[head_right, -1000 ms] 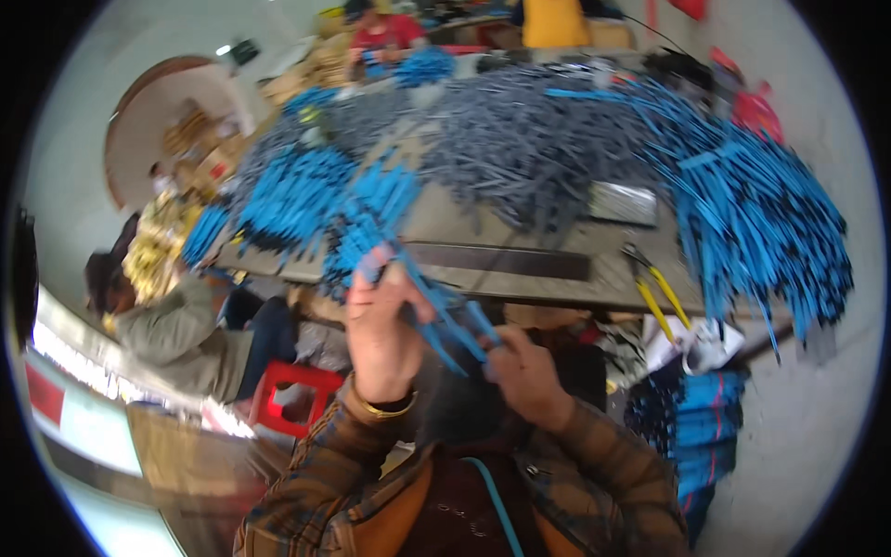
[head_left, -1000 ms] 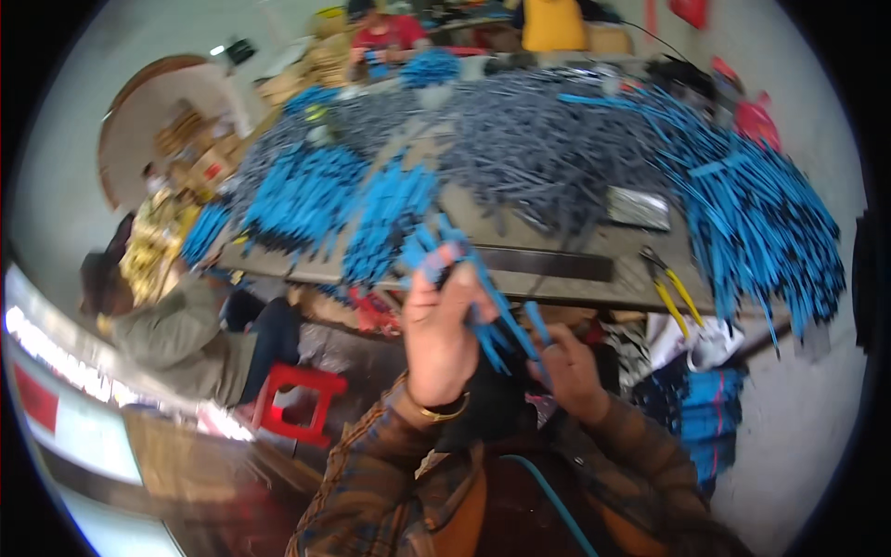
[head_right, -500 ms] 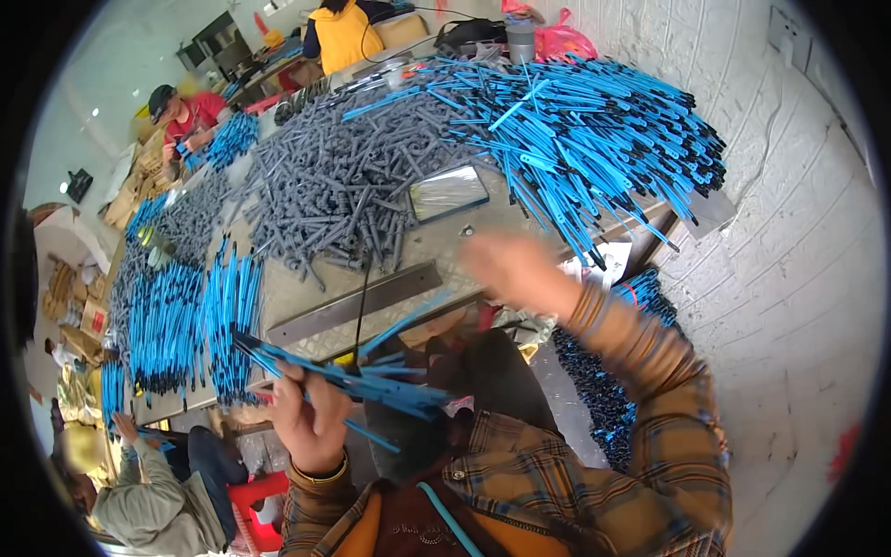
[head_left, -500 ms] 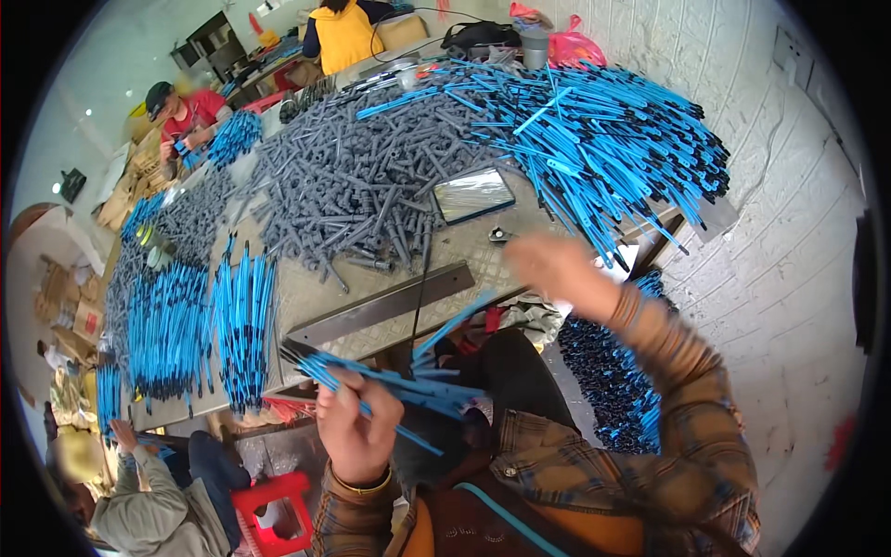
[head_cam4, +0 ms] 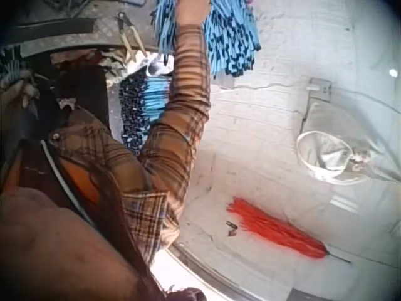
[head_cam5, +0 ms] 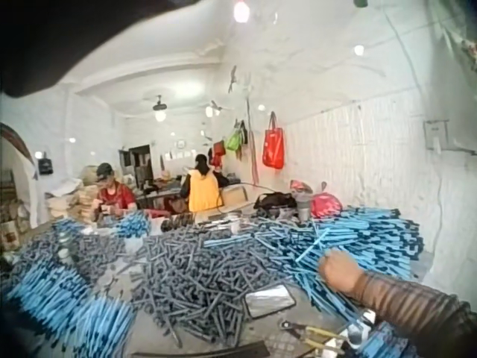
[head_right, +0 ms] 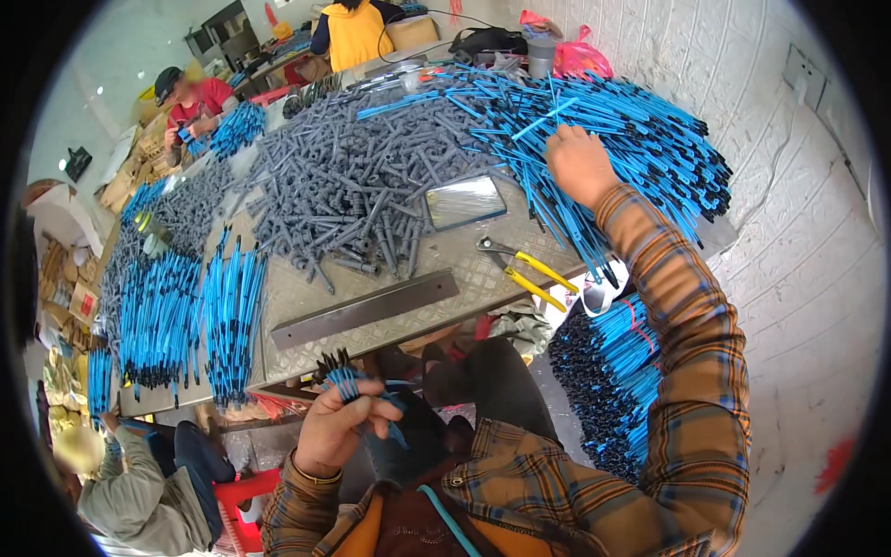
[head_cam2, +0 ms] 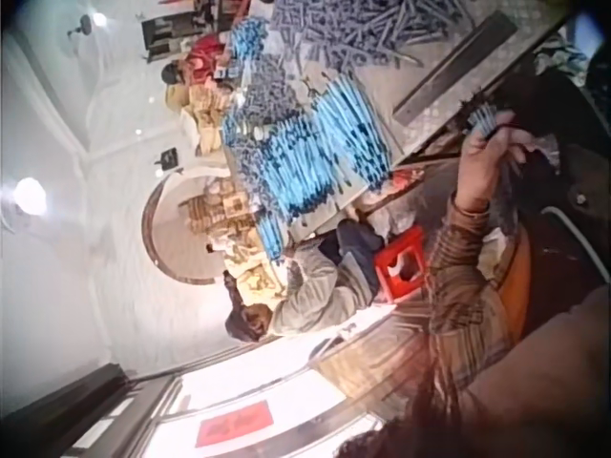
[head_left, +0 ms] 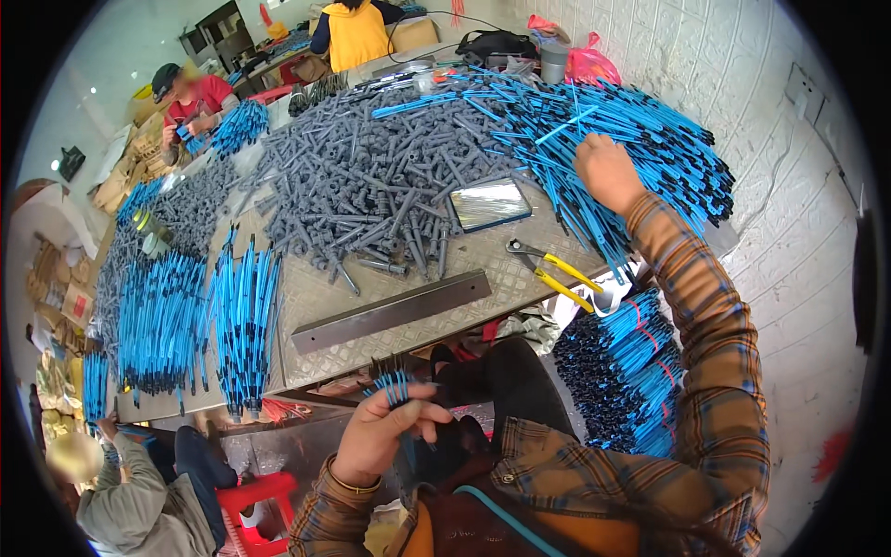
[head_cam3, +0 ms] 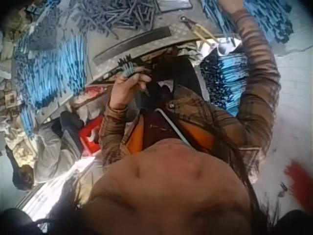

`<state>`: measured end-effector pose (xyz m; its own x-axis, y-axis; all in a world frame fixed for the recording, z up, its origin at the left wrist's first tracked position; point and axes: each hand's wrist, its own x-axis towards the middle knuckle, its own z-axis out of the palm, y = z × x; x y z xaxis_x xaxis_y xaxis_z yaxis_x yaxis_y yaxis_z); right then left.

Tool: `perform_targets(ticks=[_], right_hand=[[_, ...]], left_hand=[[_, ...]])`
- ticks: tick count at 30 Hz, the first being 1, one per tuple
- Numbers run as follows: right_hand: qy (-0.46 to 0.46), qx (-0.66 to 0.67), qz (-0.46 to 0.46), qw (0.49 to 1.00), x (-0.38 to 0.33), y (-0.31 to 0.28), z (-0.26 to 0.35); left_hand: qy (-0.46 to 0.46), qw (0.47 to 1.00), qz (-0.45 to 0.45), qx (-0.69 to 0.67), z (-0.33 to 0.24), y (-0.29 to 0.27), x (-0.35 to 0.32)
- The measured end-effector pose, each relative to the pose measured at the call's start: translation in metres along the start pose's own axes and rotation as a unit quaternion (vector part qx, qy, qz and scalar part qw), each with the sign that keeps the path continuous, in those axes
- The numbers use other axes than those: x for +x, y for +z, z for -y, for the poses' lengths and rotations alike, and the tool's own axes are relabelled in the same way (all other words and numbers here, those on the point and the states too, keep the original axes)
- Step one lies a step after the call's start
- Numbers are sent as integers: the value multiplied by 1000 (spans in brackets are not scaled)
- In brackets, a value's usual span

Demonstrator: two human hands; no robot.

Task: The person bundles blue industrial components with zip ties, then cuts the excess tie material with wire cutters.

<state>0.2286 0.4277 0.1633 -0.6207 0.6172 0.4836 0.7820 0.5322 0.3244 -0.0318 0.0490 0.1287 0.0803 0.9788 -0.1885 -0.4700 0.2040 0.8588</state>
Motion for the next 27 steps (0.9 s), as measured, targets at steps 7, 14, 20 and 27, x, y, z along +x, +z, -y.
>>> perform_targets(ticks=[7, 14, 20, 27], right_hand=[[8, -26, 56, 998, 6, 21, 23], [50, -28, 136, 989, 11, 14, 10], [69, 151, 58, 984, 0, -6, 10], [4, 179, -65, 982, -5, -43, 29]], left_hand=[[65, 998, 4, 5, 6, 17, -3], [79, 996, -28, -29, 5, 27, -17], [93, 992, -11, -80, 2, 31, -8], [144, 978, -40, -144, 1, 38, 5]])
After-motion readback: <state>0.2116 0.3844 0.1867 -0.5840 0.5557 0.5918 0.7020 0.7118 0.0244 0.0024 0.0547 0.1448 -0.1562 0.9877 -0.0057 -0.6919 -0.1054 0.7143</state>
